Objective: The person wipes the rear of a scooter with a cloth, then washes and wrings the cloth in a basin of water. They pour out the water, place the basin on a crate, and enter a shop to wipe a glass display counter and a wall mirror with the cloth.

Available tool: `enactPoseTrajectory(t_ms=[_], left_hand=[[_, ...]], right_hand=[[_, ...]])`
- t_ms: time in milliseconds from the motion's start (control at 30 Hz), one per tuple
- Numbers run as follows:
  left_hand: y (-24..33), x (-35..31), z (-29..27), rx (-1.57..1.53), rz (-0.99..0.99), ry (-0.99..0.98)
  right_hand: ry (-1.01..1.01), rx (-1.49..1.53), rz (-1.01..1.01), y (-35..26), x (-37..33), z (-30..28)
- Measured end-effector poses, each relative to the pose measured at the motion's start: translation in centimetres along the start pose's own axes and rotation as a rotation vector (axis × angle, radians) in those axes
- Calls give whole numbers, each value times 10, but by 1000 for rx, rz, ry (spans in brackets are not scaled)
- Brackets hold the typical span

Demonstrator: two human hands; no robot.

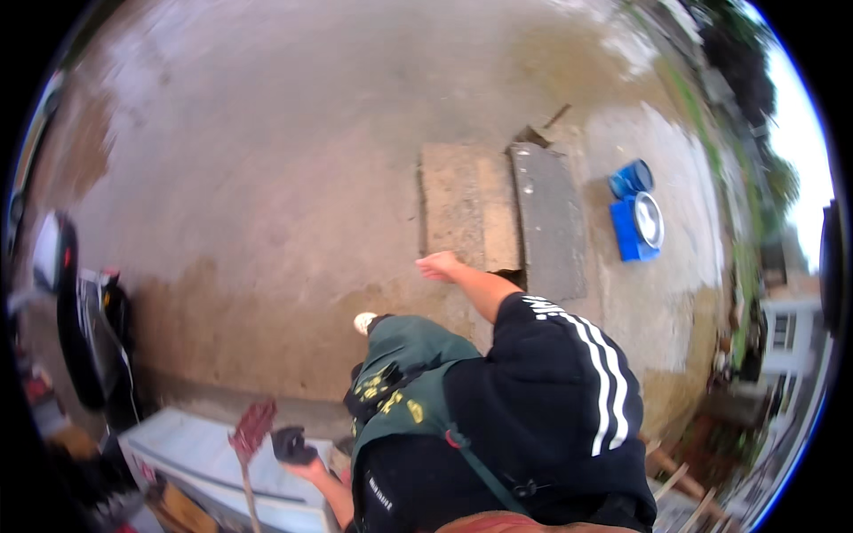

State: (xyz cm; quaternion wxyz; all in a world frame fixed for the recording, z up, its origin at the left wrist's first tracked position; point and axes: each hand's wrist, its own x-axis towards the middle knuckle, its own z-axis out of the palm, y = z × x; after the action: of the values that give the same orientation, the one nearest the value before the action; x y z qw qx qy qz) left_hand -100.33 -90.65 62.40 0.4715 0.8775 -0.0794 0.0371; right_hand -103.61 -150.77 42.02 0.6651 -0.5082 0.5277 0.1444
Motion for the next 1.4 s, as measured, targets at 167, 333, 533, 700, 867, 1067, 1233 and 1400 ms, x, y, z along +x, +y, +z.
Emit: enactPoseTrajectory(t_ms=[167, 333, 533, 700, 867, 1067, 1233, 1400], left_hand=[[-120, 107, -55, -745, -811, 87], [-226, 317, -84, -931, -1058, 239], [-316, 591, -108, -953, -1029, 285], [-373, 867, -120, -1075, -882, -186], [-364, 1153, -36, -1274, -842, -138], [-396, 1413, -43, -973, -934, 248], [-405, 1542, -34, -1156, -968, -201], [-589, 1692, -130, -804, -894, 86]], right_hand=[[-296, -15, -253, -212, 43, 221], [-335, 32, -323, -332, 100, 376], [101, -52, -91, -373, 189, 435], [288, -154, -18, -429, 249, 477], [229, -281, 15, -524, 348, 489], [171, -5, 143, -756, 478, 782], [-194, -77, -285, -950, 528, 924], [-231, -213, -504, -1139, 514, 1151]])
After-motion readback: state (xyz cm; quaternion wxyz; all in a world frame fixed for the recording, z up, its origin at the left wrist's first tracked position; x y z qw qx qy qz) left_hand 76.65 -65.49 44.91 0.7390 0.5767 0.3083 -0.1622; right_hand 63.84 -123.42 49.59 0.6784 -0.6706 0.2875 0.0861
